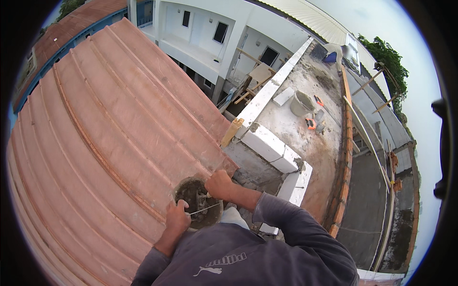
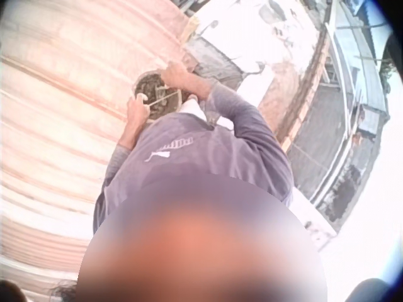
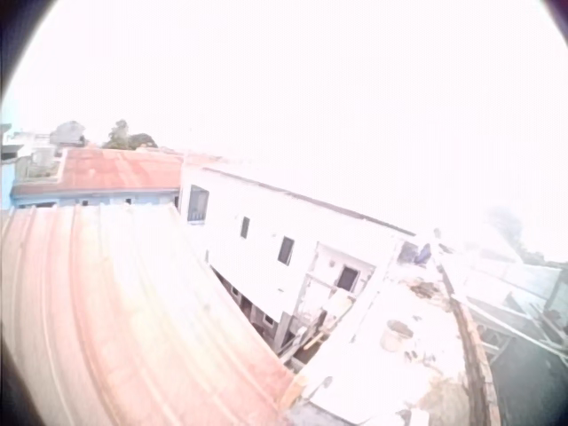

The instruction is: The person scoops mortar from a bucket with a trowel and applies it to a low white wall on a rooftop. They walk along the roof, place bricks into the mortar, and remove broken roof tiles.

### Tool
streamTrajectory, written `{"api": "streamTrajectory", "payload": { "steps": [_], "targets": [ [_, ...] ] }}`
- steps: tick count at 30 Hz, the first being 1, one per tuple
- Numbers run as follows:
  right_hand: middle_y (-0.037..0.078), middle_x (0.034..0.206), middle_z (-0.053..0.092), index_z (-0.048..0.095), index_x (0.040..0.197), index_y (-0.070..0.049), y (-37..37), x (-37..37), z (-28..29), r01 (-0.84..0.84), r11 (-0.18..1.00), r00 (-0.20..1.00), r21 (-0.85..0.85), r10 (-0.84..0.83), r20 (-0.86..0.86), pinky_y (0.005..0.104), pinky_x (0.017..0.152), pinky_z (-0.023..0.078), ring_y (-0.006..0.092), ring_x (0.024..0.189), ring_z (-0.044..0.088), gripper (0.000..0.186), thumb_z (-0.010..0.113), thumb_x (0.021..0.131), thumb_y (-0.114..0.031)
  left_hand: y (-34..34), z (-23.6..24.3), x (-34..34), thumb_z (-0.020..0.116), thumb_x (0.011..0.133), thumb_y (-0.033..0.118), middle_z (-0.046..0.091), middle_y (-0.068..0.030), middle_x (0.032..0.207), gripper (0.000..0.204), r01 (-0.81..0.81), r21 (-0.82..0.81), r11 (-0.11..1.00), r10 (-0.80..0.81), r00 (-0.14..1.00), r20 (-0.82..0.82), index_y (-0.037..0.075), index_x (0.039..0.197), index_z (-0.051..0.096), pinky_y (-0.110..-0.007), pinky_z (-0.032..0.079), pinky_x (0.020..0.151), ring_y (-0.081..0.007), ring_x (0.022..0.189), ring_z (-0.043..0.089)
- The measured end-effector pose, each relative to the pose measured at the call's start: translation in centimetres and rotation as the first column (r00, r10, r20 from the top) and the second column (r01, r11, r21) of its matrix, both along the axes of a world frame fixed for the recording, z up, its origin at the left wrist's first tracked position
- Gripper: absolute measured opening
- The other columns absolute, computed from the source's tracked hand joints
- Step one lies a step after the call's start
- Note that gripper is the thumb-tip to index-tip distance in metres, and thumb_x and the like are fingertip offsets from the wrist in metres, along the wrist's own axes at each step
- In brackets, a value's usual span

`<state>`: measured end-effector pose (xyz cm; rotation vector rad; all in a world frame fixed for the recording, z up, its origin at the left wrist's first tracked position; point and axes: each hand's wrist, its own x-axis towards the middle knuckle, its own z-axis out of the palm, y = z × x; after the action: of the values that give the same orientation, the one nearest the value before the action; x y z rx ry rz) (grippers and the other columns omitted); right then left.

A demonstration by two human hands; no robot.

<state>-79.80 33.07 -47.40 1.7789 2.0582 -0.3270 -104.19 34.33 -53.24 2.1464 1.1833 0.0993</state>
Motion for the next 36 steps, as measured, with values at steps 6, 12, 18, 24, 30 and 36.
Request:
{"api": "streamTrajectory", "payload": {
  "steps": [6,12,18,24,30,36],
  "targets": [
    [0.015,0.089,0.076,0.073,0.093,-0.008,-7.4,3.7,7.9,0.303,0.945,0.941,0.125,-0.276,-0.193,0.0491,0.069,0.056,0.0341,0.083,0.076,0.022,0.071,0.090,-0.030,0.7,-1.3,0.3,0.075,0.078,0.003,0.055,-0.0244,0.121,0.044,-0.070,-0.015,0.997,0.070,0.998,0.005,0.013,0.117,0.058,-0.054,0.050,0.096,-0.0471,0.114,0.057],
    [0.026,0.091,0.071,0.056,0.112,-0.005,-16.3,12.1,4.0,0.644,0.764,0.625,-0.023,-0.543,-0.561,0.0553,0.073,0.053,0.0453,0.085,0.071,0.041,0.073,0.092,-0.036,1.9,-2.2,1.4,0.075,0.078,0.004,0.054,-0.0255,0.123,0.052,-0.164,-0.080,0.983,0.164,0.986,-0.011,0.007,0.124,0.051,-0.054,0.047,0.100,-0.0469,0.118,0.056],
    [0.033,0.101,0.070,0.054,0.113,-0.001,-17.8,21.6,-11.1,0.864,0.389,0.124,-0.319,-0.779,-0.614,0.0586,0.083,0.054,0.0517,0.098,0.069,0.037,0.067,0.094,-0.031,1.6,-4.9,2.6,0.076,0.077,0.005,0.051,-0.0296,0.130,0.073,-0.342,-0.039,0.939,0.338,0.937,-0.087,-0.004,0.140,0.041,-0.053,0.042,0.112,-0.0491,0.130,0.049],
    [0.034,0.115,0.070,0.054,0.128,0.001,-12.8,29.9,-26.7,0.872,0.469,0.378,-0.140,-0.828,-0.414,0.0582,0.093,0.054,0.0507,0.110,0.067,0.047,0.064,0.095,-0.030,0.2,-4.9,3.0,0.080,0.070,0.006,0.061,-0.0320,0.130,0.075,-0.568,-0.048,0.822,0.547,0.809,-0.216,-0.010,0.137,0.050,-0.050,0.048,0.107,-0.0461,0.124,0.061],
    [0.033,0.118,0.069,0.057,0.134,0.000,-5.2,32.6,-34.1,0.848,0.474,0.322,-0.237,-0.816,-0.480,0.0541,0.097,0.054,0.0491,0.117,0.064,0.053,0.069,0.090,-0.027,-2.6,-3.7,4.0,0.084,0.070,0.008,0.073,-0.0217,0.106,0.055,-0.765,-0.066,0.640,0.724,0.630,-0.280,-0.006,0.119,0.062,-0.046,0.057,0.089,-0.0371,0.098,0.073],
    [0.028,0.117,0.071,0.065,0.126,-0.001,-3.7,30.8,-35.0,0.935,0.310,0.136,-0.171,-0.761,-0.635,0.0509,0.096,0.055,0.0468,0.114,0.067,0.046,0.076,0.084,-0.018,-3.9,-4.9,2.8,0.083,0.073,0.010,0.072,-0.0238,0.106,0.052,-0.827,-0.128,0.547,0.769,0.557,-0.314,-0.006,0.117,0.061,-0.048,0.057,0.088,-0.0389,0.099,0.073]
  ]
}}
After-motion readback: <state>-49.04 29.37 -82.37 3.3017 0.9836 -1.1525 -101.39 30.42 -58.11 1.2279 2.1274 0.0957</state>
